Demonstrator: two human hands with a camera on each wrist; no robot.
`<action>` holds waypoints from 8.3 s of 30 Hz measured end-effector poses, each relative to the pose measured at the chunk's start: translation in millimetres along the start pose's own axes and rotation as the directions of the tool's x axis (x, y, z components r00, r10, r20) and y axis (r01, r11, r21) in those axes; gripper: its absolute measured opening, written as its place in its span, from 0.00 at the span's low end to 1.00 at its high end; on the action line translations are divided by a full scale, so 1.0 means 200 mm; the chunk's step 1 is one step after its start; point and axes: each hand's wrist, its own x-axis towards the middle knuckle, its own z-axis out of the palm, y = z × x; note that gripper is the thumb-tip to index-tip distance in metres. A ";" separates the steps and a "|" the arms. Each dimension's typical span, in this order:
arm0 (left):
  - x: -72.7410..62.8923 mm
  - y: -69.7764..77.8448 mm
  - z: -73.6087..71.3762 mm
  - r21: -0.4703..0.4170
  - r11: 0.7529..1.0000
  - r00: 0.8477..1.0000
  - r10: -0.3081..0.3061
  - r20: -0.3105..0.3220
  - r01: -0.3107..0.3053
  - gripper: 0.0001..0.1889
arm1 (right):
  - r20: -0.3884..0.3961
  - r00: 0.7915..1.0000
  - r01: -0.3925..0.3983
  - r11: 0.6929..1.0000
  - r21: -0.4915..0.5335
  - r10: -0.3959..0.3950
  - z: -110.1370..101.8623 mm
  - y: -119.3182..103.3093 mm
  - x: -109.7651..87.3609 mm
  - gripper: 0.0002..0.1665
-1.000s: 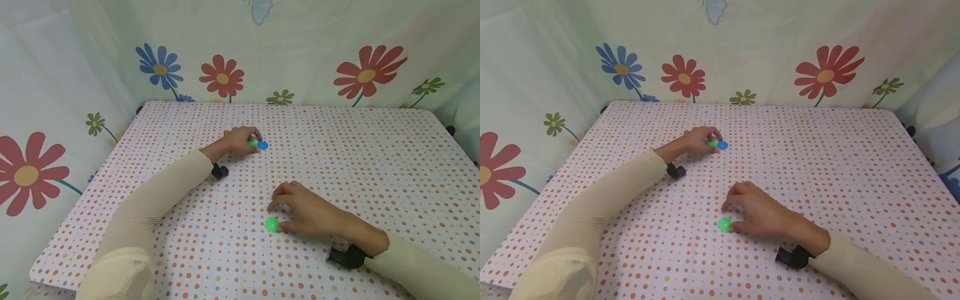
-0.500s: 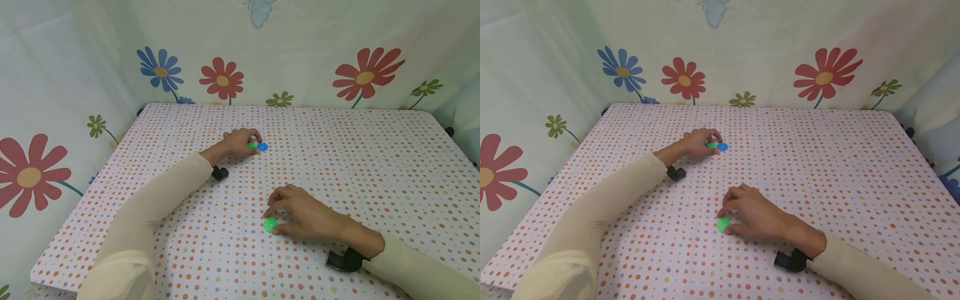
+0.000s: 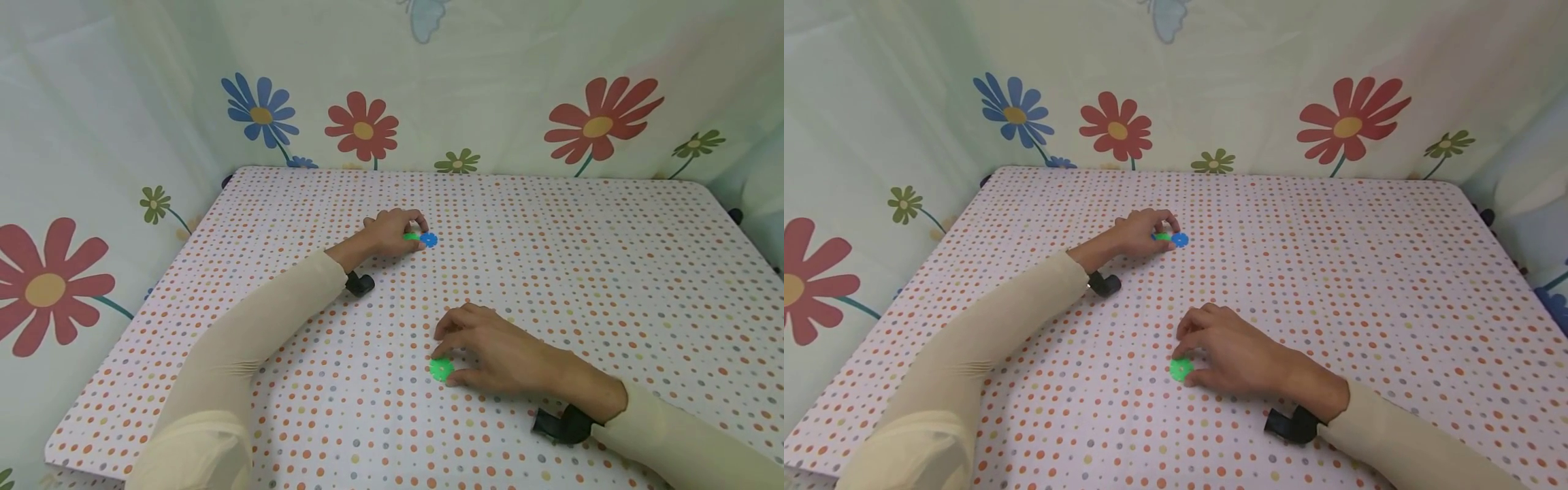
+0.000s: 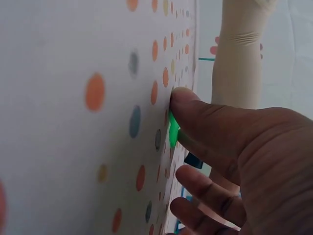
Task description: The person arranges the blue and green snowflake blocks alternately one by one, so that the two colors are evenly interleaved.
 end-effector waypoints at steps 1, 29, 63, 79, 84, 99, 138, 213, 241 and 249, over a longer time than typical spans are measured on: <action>0.00 0.00 0.00 -0.001 1.000 1.000 0.000 0.002 0.000 0.13 | 0.000 1.000 0.001 1.000 0.001 -0.001 0.00 0.00 0.00 0.15; 0.00 -0.01 0.00 0.020 1.000 1.000 -0.010 0.021 0.010 0.15 | 0.021 0.999 -0.050 0.988 0.146 0.048 0.01 -0.01 0.00 0.20; 0.01 -0.01 0.00 0.016 1.000 1.000 0.003 0.022 -0.003 0.15 | 0.099 0.994 0.007 0.938 0.346 -0.044 0.00 0.04 -0.01 0.16; 0.01 -0.02 0.01 0.024 0.999 1.000 0.023 0.008 -0.023 0.15 | 0.052 0.998 -0.062 0.838 0.542 0.040 0.00 0.12 0.01 0.17; 0.01 -0.01 0.01 0.020 1.000 1.000 0.024 0.012 -0.024 0.15 | 0.047 0.993 -0.114 0.836 0.537 0.105 -0.03 0.15 0.01 0.17; 0.01 -0.02 0.00 0.013 0.999 0.999 0.034 0.015 -0.034 0.13 | -0.178 0.952 -0.206 0.952 0.227 0.249 -0.14 0.38 0.10 0.09; 0.01 -0.01 0.00 0.020 1.000 1.000 0.014 0.013 -0.014 0.14 | -0.096 0.952 -0.275 0.949 0.151 0.291 -0.17 0.46 0.23 0.20; 0.01 -0.05 0.00 -0.061 0.998 1.000 0.016 -0.009 -0.017 0.13 | -0.175 0.925 -0.317 0.939 0.133 0.337 -0.24 0.73 0.51 0.18; 0.01 -0.04 0.00 -0.054 0.998 1.000 0.022 -0.008 -0.023 0.13 | -0.197 0.925 -0.331 0.943 -0.004 0.324 -0.25 0.72 0.51 0.19; 0.02 -0.04 0.00 -0.055 0.998 1.000 0.025 -0.007 -0.025 0.12 | -0.202 0.931 -0.313 0.950 -0.007 0.305 -0.26 0.73 0.51 0.19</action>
